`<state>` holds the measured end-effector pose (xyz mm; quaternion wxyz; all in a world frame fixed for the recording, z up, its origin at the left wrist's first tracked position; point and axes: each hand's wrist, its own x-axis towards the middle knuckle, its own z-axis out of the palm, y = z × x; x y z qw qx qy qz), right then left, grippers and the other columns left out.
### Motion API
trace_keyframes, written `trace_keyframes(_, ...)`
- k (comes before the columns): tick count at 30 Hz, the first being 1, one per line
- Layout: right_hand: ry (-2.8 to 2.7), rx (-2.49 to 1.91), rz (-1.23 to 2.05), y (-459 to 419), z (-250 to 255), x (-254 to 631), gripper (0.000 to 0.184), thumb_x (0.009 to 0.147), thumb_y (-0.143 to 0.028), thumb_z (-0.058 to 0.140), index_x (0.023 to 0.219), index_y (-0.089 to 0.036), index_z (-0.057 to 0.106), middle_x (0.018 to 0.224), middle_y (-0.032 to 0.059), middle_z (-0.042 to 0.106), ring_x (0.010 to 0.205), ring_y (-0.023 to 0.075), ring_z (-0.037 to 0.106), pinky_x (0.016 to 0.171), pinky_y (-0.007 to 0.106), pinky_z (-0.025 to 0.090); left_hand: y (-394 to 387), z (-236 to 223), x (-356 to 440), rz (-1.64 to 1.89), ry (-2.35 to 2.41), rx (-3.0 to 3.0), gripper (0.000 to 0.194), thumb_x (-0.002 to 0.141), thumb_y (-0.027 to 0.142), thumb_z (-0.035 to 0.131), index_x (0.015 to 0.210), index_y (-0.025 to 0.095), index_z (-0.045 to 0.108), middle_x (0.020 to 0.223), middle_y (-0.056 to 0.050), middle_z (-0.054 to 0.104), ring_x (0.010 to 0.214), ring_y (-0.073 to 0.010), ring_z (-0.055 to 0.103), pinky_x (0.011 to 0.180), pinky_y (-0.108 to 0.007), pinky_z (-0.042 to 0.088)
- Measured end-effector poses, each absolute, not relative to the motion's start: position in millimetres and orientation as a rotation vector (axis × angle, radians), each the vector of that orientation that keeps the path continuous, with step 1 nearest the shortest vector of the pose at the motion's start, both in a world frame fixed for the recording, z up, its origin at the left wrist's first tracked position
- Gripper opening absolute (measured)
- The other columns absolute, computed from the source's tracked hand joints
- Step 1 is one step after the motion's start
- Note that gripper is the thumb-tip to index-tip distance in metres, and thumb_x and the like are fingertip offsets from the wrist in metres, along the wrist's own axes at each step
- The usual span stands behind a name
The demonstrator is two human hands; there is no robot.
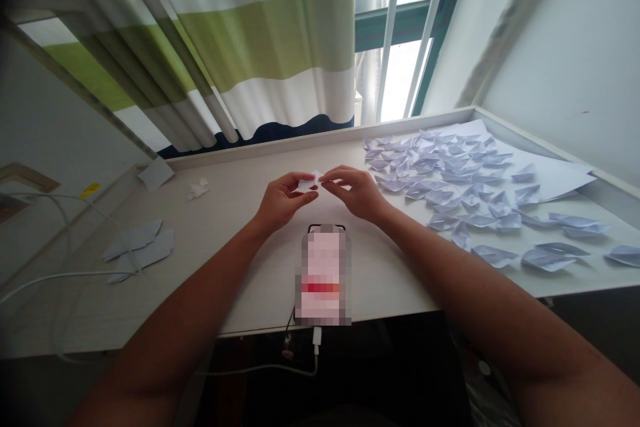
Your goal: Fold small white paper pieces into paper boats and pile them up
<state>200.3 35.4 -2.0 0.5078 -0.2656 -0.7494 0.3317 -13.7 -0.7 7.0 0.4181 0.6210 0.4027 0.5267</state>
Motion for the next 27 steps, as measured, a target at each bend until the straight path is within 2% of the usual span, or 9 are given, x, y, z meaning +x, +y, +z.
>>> trace_keyframes(6, -1.721, -0.608, 1.022, 35.5, -1.6, 196.9, 0.029, 0.088, -0.055, 0.085, 0.098, -0.028, 0.087, 0.1, 0.0048, 0.085, 0.098, 0.026, 0.077, 0.096, 0.048, 0.063, 0.4, 6.0, -11.0, 1.43, 1.064, 1.496, 0.029, 0.076, 0.042, 0.093, 0.094, 0.02, 0.088, 0.095, -0.007, 0.085, 0.086, -0.0197, 0.074, 0.083, -0.035, 0.061)
trace_keyframes(10, -1.688, -0.653, 0.984, 37.1, -3.4, 195.3, 0.028, 0.088, -0.055, 0.085, 0.093, -0.027, 0.085, 0.092, 0.004, 0.084, 0.089, 0.0239, 0.076, 0.089, 0.045, 0.062, 0.0, 6.6, -6.1, 1.469, 1.048, 1.405, 0.028, 0.077, 0.044, 0.092, 0.088, 0.019, 0.087, 0.088, -0.005, 0.083, 0.081, -0.0183, 0.073, 0.082, -0.035, 0.062)
trace_keyframes(15, -1.606, -0.741, 1.013, 35.4, -4.9, 190.7, 0.034, 0.082, -0.056, 0.089, 0.085, -0.023, 0.081, 0.086, 0.0052, 0.081, 0.082, 0.0222, 0.072, 0.082, 0.042, 0.062, -0.4, 7.4, -4.6, 1.482, 1.099, 1.334, 0.035, 0.07, 0.043, 0.098, 0.084, 0.016, 0.079, 0.082, -0.005, 0.081, 0.075, -0.0172, 0.074, 0.081, -0.035, 0.06)
trace_keyframes(21, -1.483, -0.749, 1.146, 34.6, -7.6, 185.7, 0.037, 0.075, -0.05, 0.095, 0.082, -0.024, 0.07, 0.083, 0.0041, 0.078, 0.078, 0.0215, 0.073, 0.076, 0.04, 0.062, -1.9, 11.2, -5.1, 1.416, 1.103, 1.27, 0.05, 0.068, 0.041, 0.101, 0.096, 0.02, 0.064, 0.077, -0.003, 0.08, 0.077, -0.0221, 0.08, 0.08, -0.036, 0.06)
trace_keyframes(24, -1.473, -0.756, 1.12, 35.2, -9.1, 184.7, 0.039, 0.073, -0.047, 0.097, 0.084, -0.025, 0.066, 0.079, 0.0006, 0.075, 0.074, 0.0188, 0.07, 0.073, 0.038, 0.06, -2.6, 11.2, -4.5, 1.347, 1.093, 1.254, 0.051, 0.068, 0.041, 0.1, 0.101, 0.018, 0.069, 0.08, -0.005, 0.081, 0.077, -0.0217, 0.079, 0.079, -0.035, 0.061)
trace_keyframes(27, -1.533, -0.769, 1.085, 36.0, -11.0, 185.1, 0.036, 0.076, -0.045, 0.094, 0.093, -0.025, 0.068, 0.078, -0.0013, 0.072, 0.072, 0.0174, 0.067, 0.072, 0.037, 0.058, -3.2, 10.2, -4.5, 1.291, 1.079, 1.288, 0.051, 0.068, 0.043, 0.099, 0.106, 0.017, 0.076, 0.086, -0.005, 0.082, 0.076, -0.0192, 0.077, 0.075, -0.033, 0.06)
